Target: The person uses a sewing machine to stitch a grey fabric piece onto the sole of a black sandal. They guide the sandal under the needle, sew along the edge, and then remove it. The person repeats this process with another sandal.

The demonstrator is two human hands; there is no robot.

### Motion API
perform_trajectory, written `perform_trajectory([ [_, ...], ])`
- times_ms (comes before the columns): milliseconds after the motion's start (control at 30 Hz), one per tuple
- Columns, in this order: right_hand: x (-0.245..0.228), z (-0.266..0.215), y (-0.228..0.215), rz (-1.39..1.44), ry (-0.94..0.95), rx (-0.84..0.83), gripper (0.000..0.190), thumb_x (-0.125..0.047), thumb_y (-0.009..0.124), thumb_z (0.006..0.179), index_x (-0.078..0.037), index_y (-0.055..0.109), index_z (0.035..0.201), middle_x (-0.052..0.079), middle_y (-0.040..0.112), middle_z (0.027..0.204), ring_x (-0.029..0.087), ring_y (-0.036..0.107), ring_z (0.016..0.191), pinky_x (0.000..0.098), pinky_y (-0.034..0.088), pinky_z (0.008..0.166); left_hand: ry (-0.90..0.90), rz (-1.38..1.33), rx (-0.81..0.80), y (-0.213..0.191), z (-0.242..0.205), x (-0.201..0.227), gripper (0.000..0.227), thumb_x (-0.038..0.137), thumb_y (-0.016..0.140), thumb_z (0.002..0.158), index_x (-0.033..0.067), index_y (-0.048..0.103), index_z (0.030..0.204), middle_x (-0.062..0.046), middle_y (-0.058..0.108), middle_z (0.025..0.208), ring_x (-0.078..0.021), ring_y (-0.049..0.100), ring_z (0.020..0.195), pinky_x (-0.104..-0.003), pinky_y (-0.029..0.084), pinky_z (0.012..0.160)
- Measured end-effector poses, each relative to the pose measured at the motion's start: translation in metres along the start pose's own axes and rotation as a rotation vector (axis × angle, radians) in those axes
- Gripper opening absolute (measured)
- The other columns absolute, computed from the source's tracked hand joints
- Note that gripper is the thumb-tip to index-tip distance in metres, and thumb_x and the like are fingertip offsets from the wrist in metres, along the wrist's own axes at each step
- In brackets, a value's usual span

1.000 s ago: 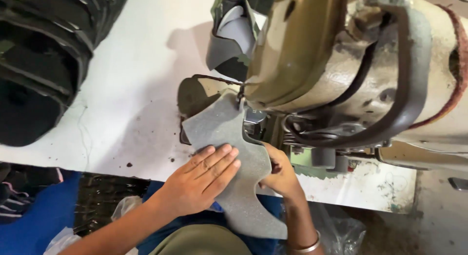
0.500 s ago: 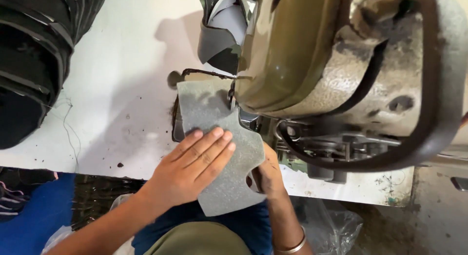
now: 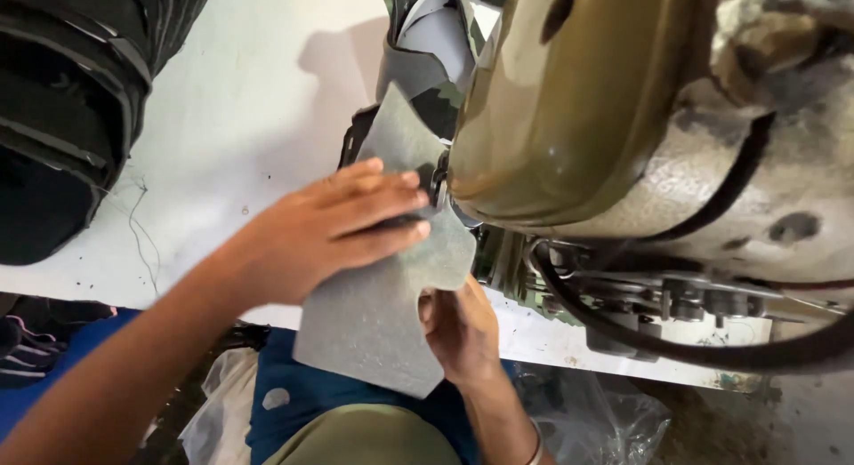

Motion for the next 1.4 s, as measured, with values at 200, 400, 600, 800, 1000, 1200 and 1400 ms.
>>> perform_trajectory([
  [200, -0.023, 0.004, 0.073, -0.672, -0.141, -0.299, 0.05, -0.031, 0.065, 0.099, 0.001, 0.058, 0.136, 0.009, 0.067, 0.122, 0.023, 0.061, 0.109, 0.0336, 0.046, 0.091, 0.023, -0.213, 0.0, -0.031, 0.016, -0.022, 0.058, 0.018, 0.073, 0.08, 0.0221, 0.06, 0.137, -0.003, 0.05, 0.153, -0.0225, 0.039, 0.149, -0.048, 0.023, 0.125],
  [400, -0.031, -0.003, 0.059, -1.555, -0.713, -0.417, 0.029, -0.018, 0.067, 0.093, -0.005, 0.066, 0.119, 0.017, 0.066, 0.127, 0.039, 0.061, 0.127, 0.0423, 0.046, 0.11, 0.098, 0.008, 0.131, 0.0, -0.022, 0.029, 0.042, 0.015, 0.067, 0.093, 0.0035, 0.059, 0.133, -0.016, 0.055, 0.154, -0.0289, 0.046, 0.146, -0.047, 0.029, 0.125],
  [600, -0.003, 0.016, 0.026, -0.873, -0.273, -0.13, 0.033, -0.037, 0.063, 0.097, -0.008, 0.067, 0.112, 0.006, 0.069, 0.111, 0.023, 0.063, 0.103, 0.0352, 0.047, 0.094, -0.202, -0.123, 0.338, -0.01, -0.027, 0.063, 0.036, 0.009, 0.067, 0.082, -0.0006, 0.06, 0.115, -0.022, 0.062, 0.136, -0.0349, 0.055, 0.136, -0.049, 0.038, 0.119],
  [800, -0.008, 0.029, -0.004, -0.22, -0.28, -0.093, 0.034, -0.034, 0.063, 0.105, -0.001, 0.066, 0.113, 0.007, 0.073, 0.108, 0.018, 0.067, 0.102, 0.0379, 0.05, 0.098, -0.724, -0.49, 0.548, -0.02, -0.028, 0.04, 0.027, 0.019, 0.07, 0.094, 0.0014, 0.056, 0.108, -0.016, 0.067, 0.104, -0.0305, 0.069, 0.105, -0.043, 0.05, 0.098],
  [1000, -0.039, 0.032, 0.053, -0.542, -0.057, -0.103, 0.037, -0.035, 0.059, 0.101, -0.001, 0.074, 0.102, 0.005, 0.074, 0.095, 0.015, 0.068, 0.085, 0.0314, 0.053, 0.082, -0.79, -0.347, 0.405, -0.044, -0.01, 0.027, 0.04, 0.03, 0.085, 0.085, 0.0057, 0.058, 0.1, -0.01, 0.066, 0.087, -0.0296, 0.067, 0.085, -0.04, 0.051, 0.075],
  [1200, -0.018, 0.044, 0.016, -0.513, -0.18, -0.171, 0.029, -0.029, 0.067, 0.103, -0.001, 0.071, 0.095, 0.001, 0.067, 0.09, 0.01, 0.059, 0.082, 0.0278, 0.046, 0.075, -0.377, -0.098, 0.365, -0.061, 0.007, 0.055, 0.04, 0.014, 0.084, 0.069, 0.0136, 0.071, 0.106, -0.007, 0.072, 0.105, -0.0301, 0.067, 0.105, -0.045, 0.048, 0.093],
  [1400, -0.012, 0.04, 0.031, -0.828, -0.271, -0.296, 0.03, -0.03, 0.068, 0.098, -0.002, 0.065, 0.108, 0.001, 0.066, 0.098, 0.01, 0.06, 0.092, 0.0291, 0.051, 0.082, -0.338, -0.243, 0.416, -0.028, -0.011, 0.05, 0.041, 0.014, 0.082, 0.077, 0.0068, 0.069, 0.114, -0.006, 0.071, 0.125, -0.0253, 0.066, 0.124, -0.046, 0.047, 0.112],
])
Point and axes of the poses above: each hand's wrist, its own z-axis towards the middle knuckle, its own y-axis out of the palm, x = y × z, the point moved 6 cm from there along z, towards the middle knuckle
